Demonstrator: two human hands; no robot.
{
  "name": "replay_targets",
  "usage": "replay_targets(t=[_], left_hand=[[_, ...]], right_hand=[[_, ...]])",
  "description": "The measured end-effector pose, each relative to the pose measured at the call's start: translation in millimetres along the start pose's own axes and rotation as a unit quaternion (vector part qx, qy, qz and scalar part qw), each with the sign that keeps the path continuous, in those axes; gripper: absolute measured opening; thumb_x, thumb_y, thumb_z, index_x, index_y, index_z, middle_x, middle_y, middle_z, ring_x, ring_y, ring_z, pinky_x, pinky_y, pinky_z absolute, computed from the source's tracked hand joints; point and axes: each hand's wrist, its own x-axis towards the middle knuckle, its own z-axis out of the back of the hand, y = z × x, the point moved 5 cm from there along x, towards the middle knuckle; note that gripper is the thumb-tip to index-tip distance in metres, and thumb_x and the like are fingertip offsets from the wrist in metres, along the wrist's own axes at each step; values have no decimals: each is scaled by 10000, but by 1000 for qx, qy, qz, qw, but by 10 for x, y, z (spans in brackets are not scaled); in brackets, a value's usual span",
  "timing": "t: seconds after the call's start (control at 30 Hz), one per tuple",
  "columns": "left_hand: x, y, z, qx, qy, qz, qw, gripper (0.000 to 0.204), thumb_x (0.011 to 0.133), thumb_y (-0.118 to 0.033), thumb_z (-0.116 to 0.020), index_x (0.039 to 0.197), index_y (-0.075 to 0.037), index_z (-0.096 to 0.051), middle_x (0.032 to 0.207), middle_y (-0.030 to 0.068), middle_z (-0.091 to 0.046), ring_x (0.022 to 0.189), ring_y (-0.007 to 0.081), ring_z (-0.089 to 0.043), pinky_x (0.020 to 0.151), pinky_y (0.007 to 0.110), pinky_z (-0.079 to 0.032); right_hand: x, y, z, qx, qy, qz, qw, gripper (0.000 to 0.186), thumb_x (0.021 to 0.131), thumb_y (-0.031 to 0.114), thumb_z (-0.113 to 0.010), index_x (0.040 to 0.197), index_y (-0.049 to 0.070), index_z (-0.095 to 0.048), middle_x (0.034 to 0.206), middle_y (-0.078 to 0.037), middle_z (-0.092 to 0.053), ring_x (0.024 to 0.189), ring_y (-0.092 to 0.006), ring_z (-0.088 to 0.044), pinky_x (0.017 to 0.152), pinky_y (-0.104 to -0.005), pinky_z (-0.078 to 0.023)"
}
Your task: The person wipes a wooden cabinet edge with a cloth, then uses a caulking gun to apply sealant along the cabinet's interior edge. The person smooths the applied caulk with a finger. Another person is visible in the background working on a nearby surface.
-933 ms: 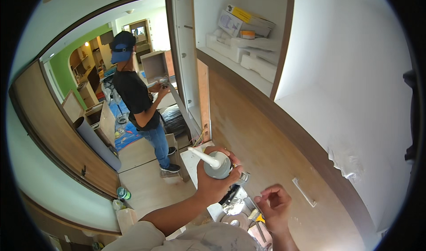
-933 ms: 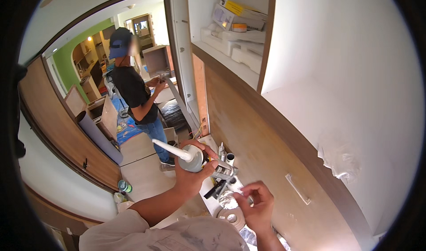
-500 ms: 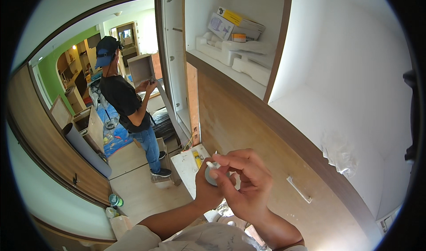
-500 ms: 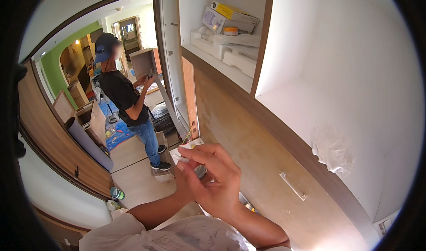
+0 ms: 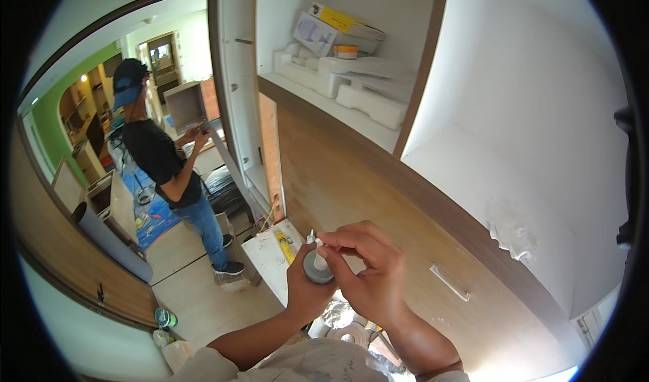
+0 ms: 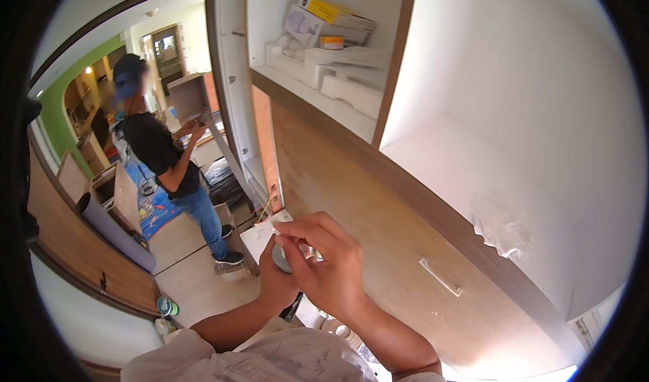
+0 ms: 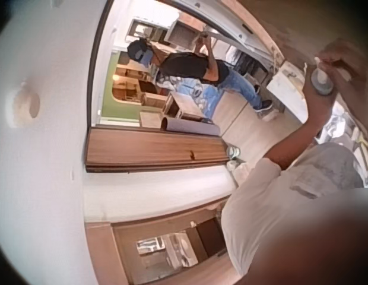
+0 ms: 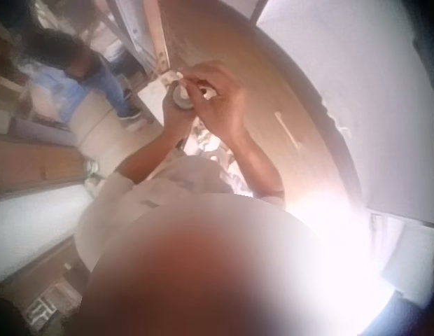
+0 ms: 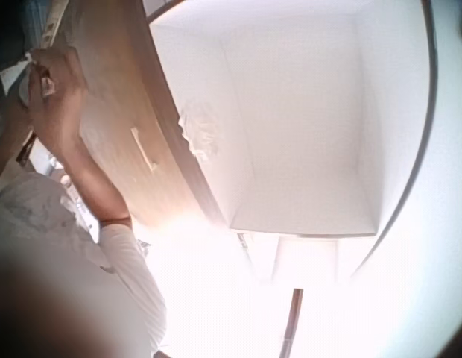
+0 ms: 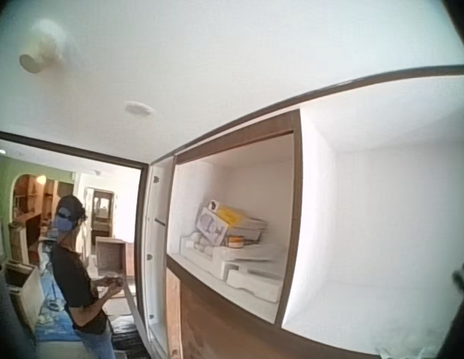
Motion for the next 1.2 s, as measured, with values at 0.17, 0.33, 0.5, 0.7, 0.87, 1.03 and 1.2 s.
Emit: replay_targets(t=[0.17, 0.33, 0.5, 0.7, 0.87, 1.03, 1.2], left_hand=[[127, 161, 30, 25, 14, -3, 1000, 420, 798, -42, -872, 1132, -41, -619, 985, 64, -711, 920, 157, -701, 811, 326, -559], [169, 474, 244, 21, 36, 73, 996, 369, 803, -16, -838, 1072, -39, -587, 929, 45, -668, 870, 120, -676, 778, 304, -559], [82, 909, 682, -26, 18, 102, 994, 450, 805, 68, -817, 1163, -43, -568, 949, 35, -666, 873, 117, -673, 793, 286, -564], [-139, 1679, 1427, 133, -11, 91, 987, 444, 712, -31, -862, 1078, -34, -610, 953, 93, -686, 867, 211, -677, 816, 388, -557], [-657, 2387, 2171, 256, 32, 164, 952, 457, 682, -33, -864, 1071, -30, -624, 909, 109, -699, 841, 216, -682, 796, 398, -568], [-1476, 3063, 2934, 314, 58, 248, 915, 491, 644, -27, -867, 1068, -29, -621, 882, 100, -697, 825, 221, -686, 770, 401, -570], [-2211, 3606, 3619, 362, 60, 328, 871, 526, 553, -104, -923, 993, -58, -640, 858, 88, -709, 790, 233, -704, 737, 411, -585]], right_hand=[[100, -209, -7, 13, 50, -101, 994, 230, 926, -89, -730, 1137, -5, -769, 1019, -104, -731, 917, -157, -734, 818, -298, -623], [366, -312, 356, 118, 51, -196, 972, 218, 981, -74, -666, 1185, -31, -727, 981, -87, -735, 907, -160, -723, 835, -321, -610], [945, -668, 1286, -77, -78, -225, 968, 236, 985, 43, -611, 1164, -25, -750, 889, -30, -718, 806, -104, -668, 799, -276, -582], [1302, -1271, 1718, -295, -97, -260, 915, 215, 968, 83, -629, 1086, -8, -784, 868, -47, -711, 791, -119, -635, 707, -314, -505], [1457, -1550, 1809, -315, -86, -307, 894, 223, 972, 85, -616, 1073, -4, -793, 915, -63, -729, 839, -141, -634, 752, -319, -502], [1510, -1674, 1819, -292, -122, -327, 891, 231, 973, 66, -605, 1081, -3, -798, 960, -88, -745, 867, -155, -635, 801, -317, -512], [1531, -1726, 1778, -240, -129, -350, 896, 227, 967, 60, -615, 1087, 5, -799, 920, -32, -718, 835, -135, -615, 815, -305, -502]])
